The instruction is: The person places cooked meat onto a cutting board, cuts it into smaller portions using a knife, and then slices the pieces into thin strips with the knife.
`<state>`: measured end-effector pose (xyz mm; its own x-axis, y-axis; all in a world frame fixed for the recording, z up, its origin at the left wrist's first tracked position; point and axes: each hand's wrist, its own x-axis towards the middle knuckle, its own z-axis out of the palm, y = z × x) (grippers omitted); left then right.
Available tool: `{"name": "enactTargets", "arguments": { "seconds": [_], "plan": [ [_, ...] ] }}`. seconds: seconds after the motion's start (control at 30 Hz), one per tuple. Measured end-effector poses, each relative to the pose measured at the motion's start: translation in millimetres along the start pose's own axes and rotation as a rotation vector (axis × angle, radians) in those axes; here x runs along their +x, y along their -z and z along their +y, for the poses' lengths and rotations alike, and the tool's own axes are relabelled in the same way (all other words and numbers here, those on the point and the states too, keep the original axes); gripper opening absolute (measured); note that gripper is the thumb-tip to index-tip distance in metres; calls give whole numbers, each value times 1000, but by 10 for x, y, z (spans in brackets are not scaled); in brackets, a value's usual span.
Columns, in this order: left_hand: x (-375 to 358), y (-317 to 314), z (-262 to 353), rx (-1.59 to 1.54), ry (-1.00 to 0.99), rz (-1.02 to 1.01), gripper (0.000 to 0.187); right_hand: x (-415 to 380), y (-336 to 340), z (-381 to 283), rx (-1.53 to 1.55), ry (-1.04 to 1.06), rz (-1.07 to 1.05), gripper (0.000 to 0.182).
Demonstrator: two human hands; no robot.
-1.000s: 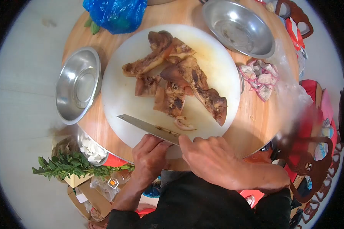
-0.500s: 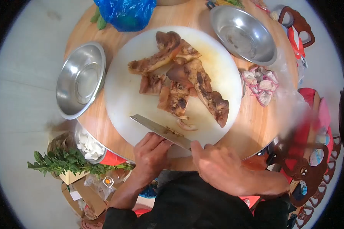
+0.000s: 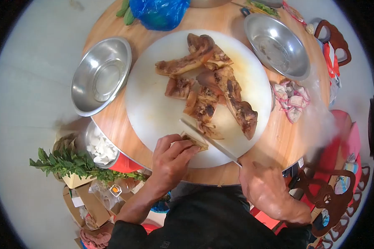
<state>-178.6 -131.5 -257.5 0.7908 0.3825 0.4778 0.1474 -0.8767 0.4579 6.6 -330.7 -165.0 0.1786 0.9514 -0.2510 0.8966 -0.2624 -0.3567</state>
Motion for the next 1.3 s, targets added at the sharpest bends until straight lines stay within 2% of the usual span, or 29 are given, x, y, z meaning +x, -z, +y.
{"name": "enactTargets", "arguments": {
  "seconds": [0.13, 0.37, 0.73, 0.93, 1.13, 1.3],
  "plan": [
    [-36, -34, -16, -33, 22, 7, 35, 75, 40, -42, 82, 21, 81, 12],
    [-68, -24, -25, 21, 30, -26, 28, 109, -12, -95, 110, 76, 8, 14],
    [-58, -11, -10, -28, 2, -81, 28, 39, -52, -85, 96, 130, -43, 31],
    [-42, -19, -10, -37, 54, -102, 31, 141, -83, -86, 152, 88, -93, 29],
    [21, -12, -14, -47, 40, -85, 32, 227, -48, -67, 190, 126, -58, 28],
    [7, -17, -20, -49, 50, -77, 33, 44, 74, -29, 164, 113, -99, 27]
  ]
}}
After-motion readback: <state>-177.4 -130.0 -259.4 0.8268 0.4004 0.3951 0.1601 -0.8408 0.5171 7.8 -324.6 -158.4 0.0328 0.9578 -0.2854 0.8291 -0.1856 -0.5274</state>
